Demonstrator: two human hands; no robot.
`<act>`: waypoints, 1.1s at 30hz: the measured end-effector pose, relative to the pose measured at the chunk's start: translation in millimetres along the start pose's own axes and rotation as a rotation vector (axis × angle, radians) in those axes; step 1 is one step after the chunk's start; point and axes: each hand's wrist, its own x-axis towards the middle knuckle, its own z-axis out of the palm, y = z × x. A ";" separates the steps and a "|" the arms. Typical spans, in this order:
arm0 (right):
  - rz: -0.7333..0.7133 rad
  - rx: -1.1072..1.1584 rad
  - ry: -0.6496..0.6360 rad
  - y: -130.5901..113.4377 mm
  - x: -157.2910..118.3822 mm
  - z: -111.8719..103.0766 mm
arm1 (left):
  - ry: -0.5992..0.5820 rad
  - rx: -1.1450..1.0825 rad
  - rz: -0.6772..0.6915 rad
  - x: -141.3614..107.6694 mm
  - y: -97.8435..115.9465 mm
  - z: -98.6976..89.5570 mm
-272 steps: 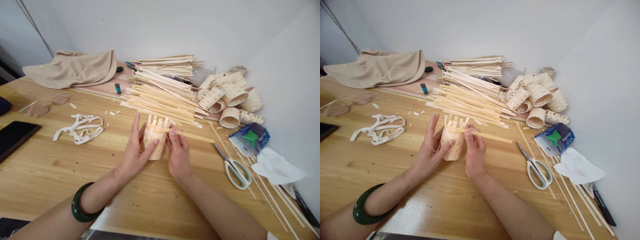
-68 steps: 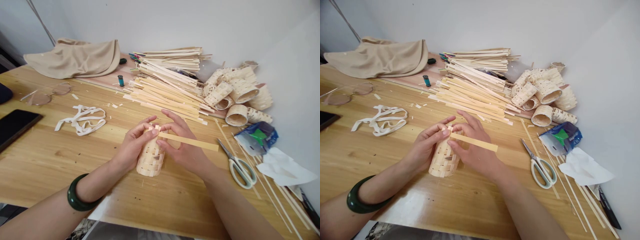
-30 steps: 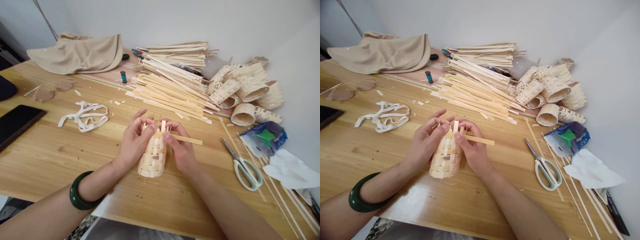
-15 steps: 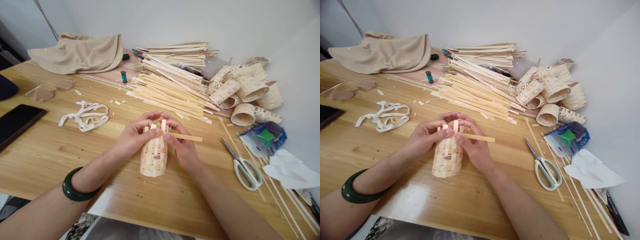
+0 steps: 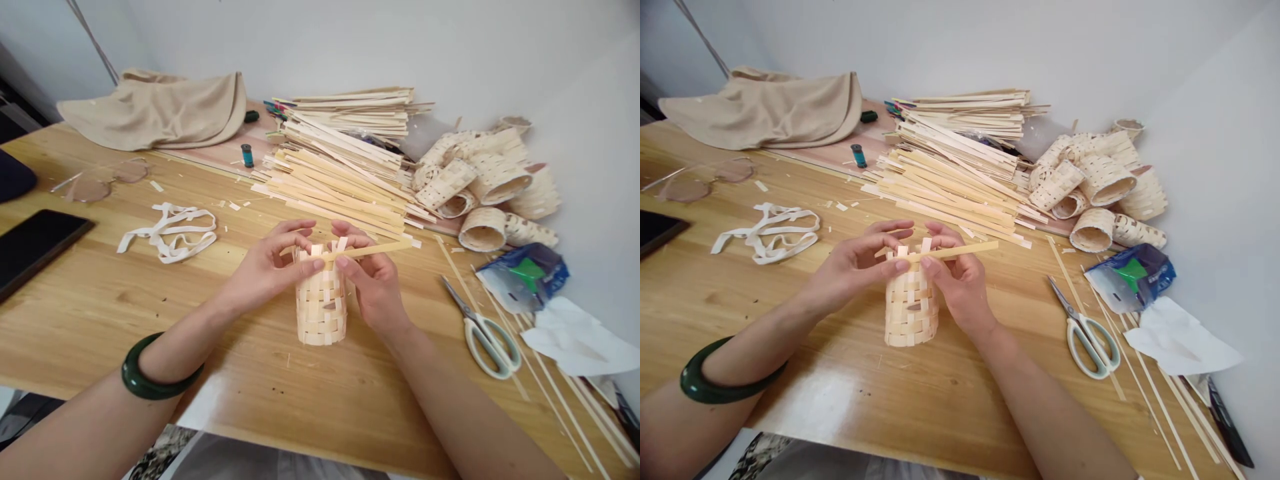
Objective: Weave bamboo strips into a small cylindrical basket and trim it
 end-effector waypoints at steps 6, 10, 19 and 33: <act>-0.046 -0.168 -0.066 -0.5 1.5 -3.6 | -0.069 -0.112 -0.005 1.6 -2.8 -2.5; -0.044 -0.279 -0.091 -5.7 3.9 -4.5 | -0.057 -0.228 -0.127 0.7 -1.3 -1.8; -0.015 -0.429 -0.176 -24.1 6.6 -8.4 | -0.037 -0.356 -0.193 -3.5 -1.5 7.0; -0.095 -0.418 -0.124 -14.1 -1.4 2.0 | 0.183 -0.612 -0.338 -14.7 -16.5 29.9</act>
